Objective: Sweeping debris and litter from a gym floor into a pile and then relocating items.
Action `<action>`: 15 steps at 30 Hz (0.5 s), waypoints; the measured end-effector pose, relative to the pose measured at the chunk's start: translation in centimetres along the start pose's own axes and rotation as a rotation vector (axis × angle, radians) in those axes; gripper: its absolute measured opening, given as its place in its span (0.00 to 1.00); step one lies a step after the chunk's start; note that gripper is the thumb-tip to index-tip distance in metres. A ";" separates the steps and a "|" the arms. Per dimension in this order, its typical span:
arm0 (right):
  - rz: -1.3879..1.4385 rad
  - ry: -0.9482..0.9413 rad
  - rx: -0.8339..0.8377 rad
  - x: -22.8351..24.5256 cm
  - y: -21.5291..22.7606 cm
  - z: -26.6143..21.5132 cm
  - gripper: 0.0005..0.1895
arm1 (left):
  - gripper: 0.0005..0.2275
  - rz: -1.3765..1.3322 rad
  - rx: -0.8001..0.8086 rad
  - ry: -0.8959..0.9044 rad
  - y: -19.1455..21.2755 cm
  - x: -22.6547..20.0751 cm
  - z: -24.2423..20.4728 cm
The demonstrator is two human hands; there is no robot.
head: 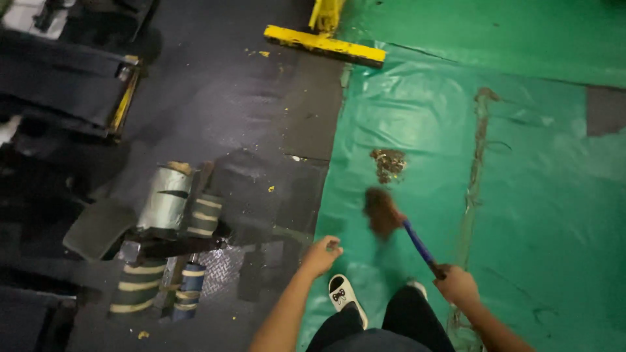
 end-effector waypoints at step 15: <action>0.925 -0.050 0.603 8.9 15.4 13.7 0.27 | 0.21 0.015 -0.175 0.227 -4.5 -6.7 2.6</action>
Point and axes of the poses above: each hand's wrist, its own z-axis towards the middle knuckle, its own y-axis out of the back of the hand, x = y × z, the point moved 1 cm from there along z, towards the middle knuckle, and after that the axes turned 9 degrees about -x, right-handed, at the moved point
